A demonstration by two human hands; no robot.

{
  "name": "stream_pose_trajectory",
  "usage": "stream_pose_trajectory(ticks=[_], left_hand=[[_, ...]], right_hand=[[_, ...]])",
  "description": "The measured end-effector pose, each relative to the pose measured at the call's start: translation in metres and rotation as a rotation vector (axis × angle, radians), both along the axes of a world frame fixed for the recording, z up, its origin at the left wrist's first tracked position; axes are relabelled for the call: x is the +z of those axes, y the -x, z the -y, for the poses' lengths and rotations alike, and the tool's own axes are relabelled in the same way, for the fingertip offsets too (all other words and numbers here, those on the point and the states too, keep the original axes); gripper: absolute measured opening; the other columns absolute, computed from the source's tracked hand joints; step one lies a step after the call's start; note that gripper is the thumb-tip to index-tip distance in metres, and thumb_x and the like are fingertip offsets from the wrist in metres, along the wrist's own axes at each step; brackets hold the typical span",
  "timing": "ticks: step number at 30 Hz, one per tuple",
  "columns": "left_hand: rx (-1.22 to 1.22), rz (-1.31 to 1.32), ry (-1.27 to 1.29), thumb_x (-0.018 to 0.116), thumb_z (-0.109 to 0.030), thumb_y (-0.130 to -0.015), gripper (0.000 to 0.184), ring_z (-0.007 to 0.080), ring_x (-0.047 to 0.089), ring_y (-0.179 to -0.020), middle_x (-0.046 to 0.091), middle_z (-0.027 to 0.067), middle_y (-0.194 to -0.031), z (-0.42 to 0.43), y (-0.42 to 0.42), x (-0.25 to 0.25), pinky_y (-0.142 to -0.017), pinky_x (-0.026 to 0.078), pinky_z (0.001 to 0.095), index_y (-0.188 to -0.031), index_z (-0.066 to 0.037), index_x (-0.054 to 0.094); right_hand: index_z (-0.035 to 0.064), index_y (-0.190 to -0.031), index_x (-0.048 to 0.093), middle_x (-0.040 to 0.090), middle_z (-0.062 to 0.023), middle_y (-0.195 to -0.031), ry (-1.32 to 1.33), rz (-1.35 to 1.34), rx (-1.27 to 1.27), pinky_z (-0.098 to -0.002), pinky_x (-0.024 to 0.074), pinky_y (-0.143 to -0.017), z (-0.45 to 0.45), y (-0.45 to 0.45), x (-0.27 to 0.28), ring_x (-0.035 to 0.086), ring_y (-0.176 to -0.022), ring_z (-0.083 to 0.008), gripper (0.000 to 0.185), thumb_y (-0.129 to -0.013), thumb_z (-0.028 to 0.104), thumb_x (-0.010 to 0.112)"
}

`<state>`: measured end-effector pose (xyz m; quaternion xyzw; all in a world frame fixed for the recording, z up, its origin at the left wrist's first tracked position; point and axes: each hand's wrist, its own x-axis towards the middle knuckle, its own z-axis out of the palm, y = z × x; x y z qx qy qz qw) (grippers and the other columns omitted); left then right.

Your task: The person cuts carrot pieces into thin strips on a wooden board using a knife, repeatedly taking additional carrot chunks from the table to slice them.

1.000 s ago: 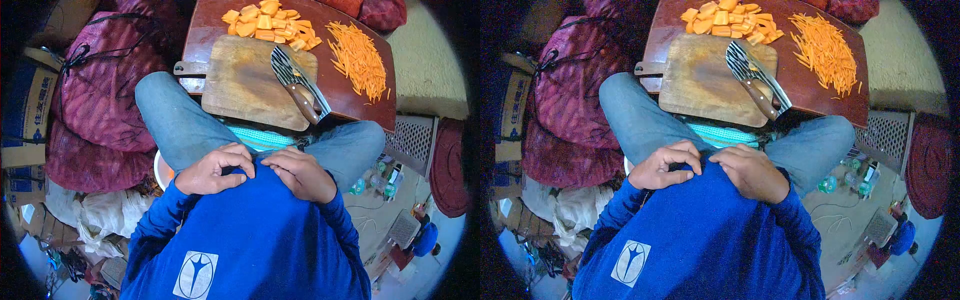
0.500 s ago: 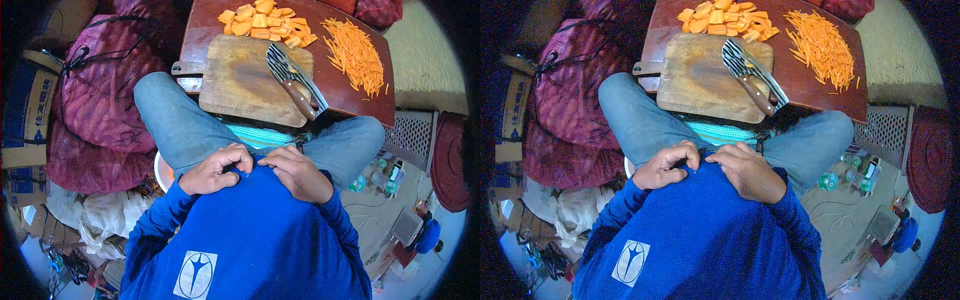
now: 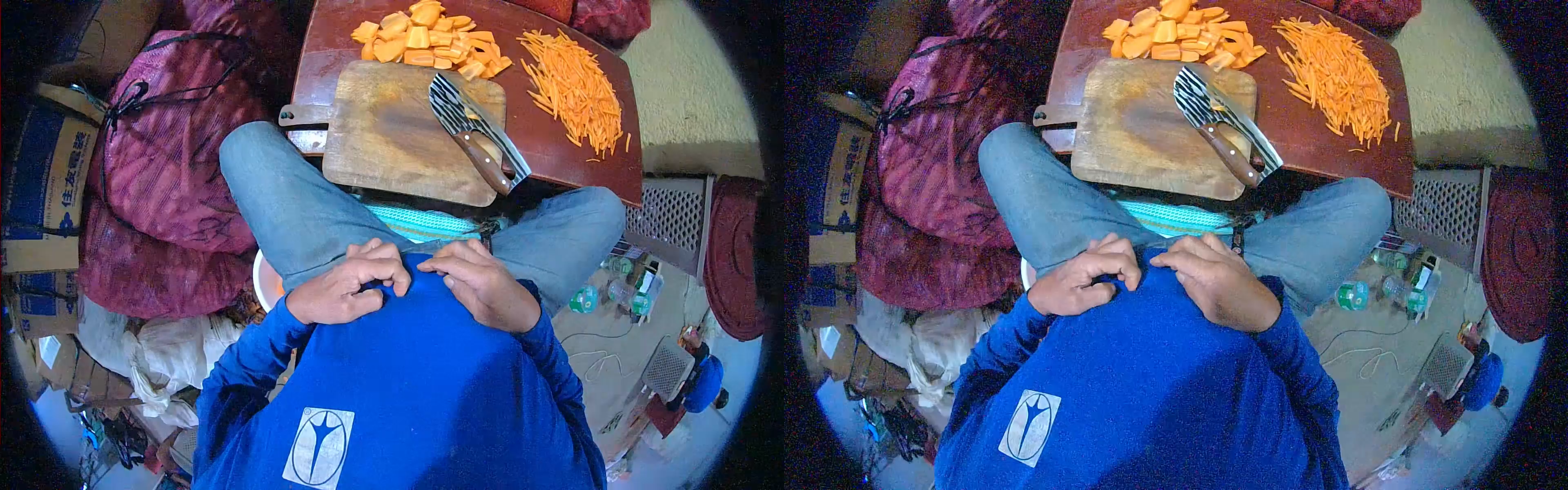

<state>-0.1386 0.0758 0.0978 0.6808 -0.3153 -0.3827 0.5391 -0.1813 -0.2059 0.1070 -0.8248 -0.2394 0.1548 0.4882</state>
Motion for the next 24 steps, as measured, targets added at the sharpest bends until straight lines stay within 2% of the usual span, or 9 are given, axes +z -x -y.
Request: stream_pose_trajectory(ticks=[4, 11, 14, 16, 19, 22, 24], left_hand=[[-0.059, 0.072, -0.022, 0.054, -0.011, -0.079, 0.016, 0.0247, 0.043, -0.101, 0.047, 0.0019, -0.097, 0.000, 0.002, 0.003, -0.097, 0.028, 0.0421, -0.094, -0.013, 0.057], [-0.037, 0.016, -0.009, 0.053, -0.011, -0.079, 0.011, 0.0251, 0.041, -0.099, 0.042, 0.0033, -0.094, -0.005, 0.003, 0.001, -0.097, 0.028, 0.0411, -0.089, -0.012, 0.048], [-0.024, 0.022, 0.045, 0.056, -0.005, -0.076, 0.015, 0.0269, 0.046, -0.096, 0.047, 0.0065, -0.095, -0.017, 0.007, -0.003, -0.098, 0.029, 0.0417, -0.090, -0.009, 0.050], [0.105, -0.033, 0.054, 0.056, -0.005, -0.074, 0.021, 0.0245, 0.047, -0.093, 0.047, 0.0054, -0.093, -0.019, 0.013, 0.000, -0.098, 0.030, 0.0394, -0.095, -0.008, 0.056], [0.146, -0.090, -0.047, 0.055, -0.007, -0.076, 0.029, 0.0226, 0.046, -0.095, 0.047, 0.0023, -0.094, -0.011, 0.008, 0.017, -0.096, 0.030, 0.0389, -0.104, -0.009, 0.061], [0.070, -0.109, -0.041, 0.056, -0.007, -0.075, 0.036, 0.0211, 0.047, -0.094, 0.047, 0.0018, -0.094, -0.011, 0.001, 0.012, -0.096, 0.031, 0.0405, -0.111, -0.009, 0.065], [0.010, -0.090, -0.036, 0.056, -0.006, -0.075, 0.035, 0.0213, 0.047, -0.094, 0.047, 0.0016, -0.093, -0.012, -0.004, 0.009, -0.095, 0.032, 0.0404, -0.109, -0.009, 0.064]], right_hand=[[0.0090, -0.128, 0.071, 0.068, -0.0081, -0.115, 0.000, 0.008, 0.015, -0.0400, 0.0480, -0.095, 0.001, 0.001, -0.001, 0.060, -0.107, -0.0311, 0.039, -0.091, -0.003, 0.068], [0.0094, -0.129, 0.071, 0.068, -0.0091, -0.117, 0.006, 0.015, 0.026, -0.0409, 0.0477, -0.096, 0.002, 0.003, -0.002, 0.059, -0.107, -0.0320, 0.041, -0.091, -0.004, 0.066], [0.0092, -0.130, 0.071, 0.067, -0.0102, -0.119, 0.015, 0.014, 0.009, -0.0417, 0.0477, -0.097, 0.006, 0.005, 0.000, 0.059, -0.108, -0.0328, 0.042, -0.091, -0.005, 0.066], [0.0091, -0.131, 0.071, 0.067, -0.0108, -0.121, 0.019, 0.002, -0.015, -0.0420, 0.0477, -0.097, 0.007, 0.006, 0.000, 0.059, -0.108, -0.0332, 0.043, -0.090, -0.006, 0.066], [0.0093, -0.132, 0.070, 0.066, -0.0110, -0.122, 0.014, -0.001, -0.009, -0.0419, 0.0479, -0.097, 0.004, 0.003, -0.001, 0.059, -0.110, -0.0337, 0.045, -0.090, -0.006, 0.066], [0.0096, -0.131, 0.070, 0.066, -0.0103, -0.121, 0.021, -0.031, -0.020, -0.0415, 0.0482, -0.097, 0.006, 0.003, -0.002, 0.059, -0.110, -0.0335, 0.044, -0.090, -0.006, 0.066], [0.0099, -0.130, 0.071, 0.066, -0.0095, -0.121, 0.007, -0.030, -0.010, -0.0416, 0.0483, -0.096, 0.007, 0.002, -0.001, 0.059, -0.110, -0.0331, 0.044, -0.090, -0.006, 0.067]])
